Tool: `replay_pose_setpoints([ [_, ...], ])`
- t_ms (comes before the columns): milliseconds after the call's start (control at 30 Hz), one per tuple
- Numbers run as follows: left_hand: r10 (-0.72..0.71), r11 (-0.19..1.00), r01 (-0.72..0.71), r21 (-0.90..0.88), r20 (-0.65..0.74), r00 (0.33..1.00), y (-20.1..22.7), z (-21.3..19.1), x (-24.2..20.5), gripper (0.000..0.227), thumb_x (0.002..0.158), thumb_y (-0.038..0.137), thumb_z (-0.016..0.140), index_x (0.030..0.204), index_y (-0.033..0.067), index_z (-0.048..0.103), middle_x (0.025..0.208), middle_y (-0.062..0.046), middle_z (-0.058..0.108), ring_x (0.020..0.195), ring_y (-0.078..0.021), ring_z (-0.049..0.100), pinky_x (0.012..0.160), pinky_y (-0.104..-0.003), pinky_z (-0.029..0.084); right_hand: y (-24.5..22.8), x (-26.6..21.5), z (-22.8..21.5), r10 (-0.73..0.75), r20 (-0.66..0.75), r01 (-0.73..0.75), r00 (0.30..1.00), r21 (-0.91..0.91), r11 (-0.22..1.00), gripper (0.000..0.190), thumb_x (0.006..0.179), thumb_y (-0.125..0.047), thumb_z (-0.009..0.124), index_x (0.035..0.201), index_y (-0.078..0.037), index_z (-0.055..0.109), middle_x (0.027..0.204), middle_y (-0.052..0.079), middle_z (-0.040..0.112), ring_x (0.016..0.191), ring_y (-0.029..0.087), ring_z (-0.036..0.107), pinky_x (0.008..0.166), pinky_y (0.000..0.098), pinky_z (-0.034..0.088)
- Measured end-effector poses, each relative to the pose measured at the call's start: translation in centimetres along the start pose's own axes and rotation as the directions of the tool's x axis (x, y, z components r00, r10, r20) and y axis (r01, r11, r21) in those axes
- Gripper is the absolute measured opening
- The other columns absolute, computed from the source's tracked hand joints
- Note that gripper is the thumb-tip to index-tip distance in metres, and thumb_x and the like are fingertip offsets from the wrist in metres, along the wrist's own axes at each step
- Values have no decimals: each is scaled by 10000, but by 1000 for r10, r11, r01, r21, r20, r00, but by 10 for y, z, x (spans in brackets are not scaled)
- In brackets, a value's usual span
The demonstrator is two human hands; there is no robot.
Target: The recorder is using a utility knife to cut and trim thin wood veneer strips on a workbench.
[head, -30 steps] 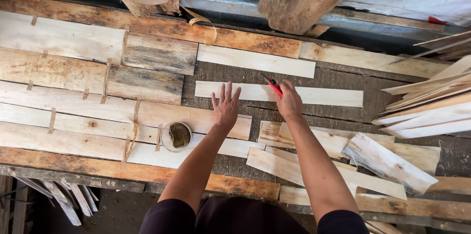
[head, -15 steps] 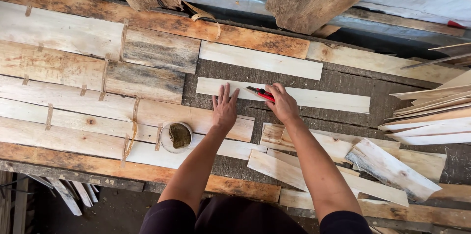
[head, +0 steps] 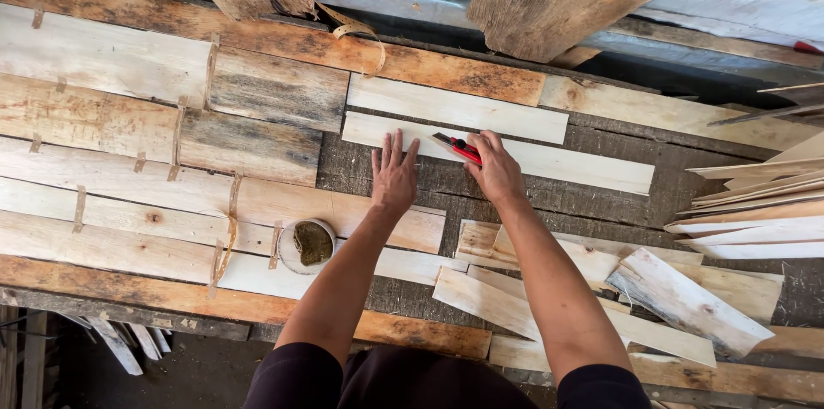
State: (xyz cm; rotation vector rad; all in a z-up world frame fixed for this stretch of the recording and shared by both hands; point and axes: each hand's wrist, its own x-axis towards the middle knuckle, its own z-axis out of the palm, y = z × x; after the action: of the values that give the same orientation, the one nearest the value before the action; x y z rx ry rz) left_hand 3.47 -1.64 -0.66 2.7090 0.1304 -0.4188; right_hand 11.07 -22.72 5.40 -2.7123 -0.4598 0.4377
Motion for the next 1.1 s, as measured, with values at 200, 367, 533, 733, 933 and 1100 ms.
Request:
replay_pose_setpoints([
  [200,21,997,-26,-68,-74,997,-7,4,6,637,1020,164,442,1630,212,265,1710,-191,69,1576,-397,68,1262,-532,93,-4,6,-2,12,10,-13,1000,33,999,596,835,-217,826,1374,-136,586,1460,34,519,1095,262,694,939,408,586],
  [367,15,996,-21,-82,-73,997,-6,-1,6,641,1018,154,452,1631,211,274,1717,-188,73,1585,-392,68,1272,-519,95,-1,10,5,-12,-15,12,1000,24,1000,594,827,-235,824,1363,-123,593,1463,43,510,1107,266,689,949,414,583],
  [533,12,998,-15,-60,-52,999,-7,1,8,640,1030,153,444,1638,220,257,1719,-185,58,1584,-386,56,1273,-514,90,6,12,15,-11,-14,11,1000,3,1000,578,842,-278,812,1356,-121,601,1477,49,505,1099,260,693,947,409,588],
  [733,5,999,-7,-35,-35,999,-6,0,9,634,1050,188,438,1642,228,217,1713,-188,19,1579,-376,41,1271,-512,78,9,12,20,-21,-22,21,1000,-1,1000,585,858,-317,785,1372,-112,596,1493,63,510,1075,247,708,922,375,611],
  [933,8,1000,-9,-29,-26,1000,-5,-4,7,652,1036,182,451,1645,222,221,1716,-189,27,1589,-376,42,1278,-509,86,10,13,21,-42,-43,42,998,1,999,578,853,-307,784,1362,-103,601,1504,80,499,1089,255,704,926,379,609],
  [1100,-1,1000,0,-15,-24,1000,-7,1,11,632,1059,204,426,1647,242,199,1715,-177,10,1580,-366,34,1274,-505,85,8,12,20,-5,-18,5,1000,13,1000,574,853,-307,792,1357,-106,606,1505,80,499,1084,257,706,923,394,607],
])
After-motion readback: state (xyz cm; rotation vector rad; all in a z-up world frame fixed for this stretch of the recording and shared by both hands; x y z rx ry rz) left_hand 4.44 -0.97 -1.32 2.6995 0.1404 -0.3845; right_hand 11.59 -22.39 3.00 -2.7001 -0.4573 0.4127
